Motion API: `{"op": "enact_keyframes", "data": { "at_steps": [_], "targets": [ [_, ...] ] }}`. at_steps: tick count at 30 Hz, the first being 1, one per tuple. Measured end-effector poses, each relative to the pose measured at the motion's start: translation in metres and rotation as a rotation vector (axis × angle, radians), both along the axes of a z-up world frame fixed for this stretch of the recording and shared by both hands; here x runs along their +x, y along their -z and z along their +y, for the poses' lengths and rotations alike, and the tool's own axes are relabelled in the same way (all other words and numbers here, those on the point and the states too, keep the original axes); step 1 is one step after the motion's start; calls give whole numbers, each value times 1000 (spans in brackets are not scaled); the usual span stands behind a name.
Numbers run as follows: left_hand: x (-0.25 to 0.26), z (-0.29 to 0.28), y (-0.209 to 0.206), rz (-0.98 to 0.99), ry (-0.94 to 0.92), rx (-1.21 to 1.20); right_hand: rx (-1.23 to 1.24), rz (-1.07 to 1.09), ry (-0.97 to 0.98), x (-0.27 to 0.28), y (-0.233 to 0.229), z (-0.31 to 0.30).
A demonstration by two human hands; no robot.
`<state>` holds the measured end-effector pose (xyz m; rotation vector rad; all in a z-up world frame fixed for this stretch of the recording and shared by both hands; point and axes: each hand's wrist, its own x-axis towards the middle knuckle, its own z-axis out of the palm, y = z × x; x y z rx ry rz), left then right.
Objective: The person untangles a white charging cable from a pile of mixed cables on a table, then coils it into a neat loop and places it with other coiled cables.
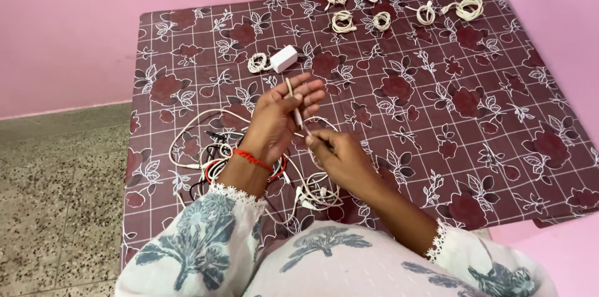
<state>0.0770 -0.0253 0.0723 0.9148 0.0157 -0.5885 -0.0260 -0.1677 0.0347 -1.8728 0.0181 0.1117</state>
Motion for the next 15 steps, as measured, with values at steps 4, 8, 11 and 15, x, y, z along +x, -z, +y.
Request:
{"op": "enact_keyframes", "data": {
  "at_steps": [4, 8, 11, 15],
  "targets": [
    [7, 3, 16, -283, 107, 245, -242, -37, 14, -5, -15, -2],
    [-5, 7, 30, -492, 281, 462, -500, -326, 49, 2, -26, -11],
    [-19, 7, 35, -629, 279, 661, -629, -278, 67, 12, -31, -19],
    [-25, 3, 33, -880, 185, 641, -633, -436, 110, 24, -39, -33]
  ]
}}
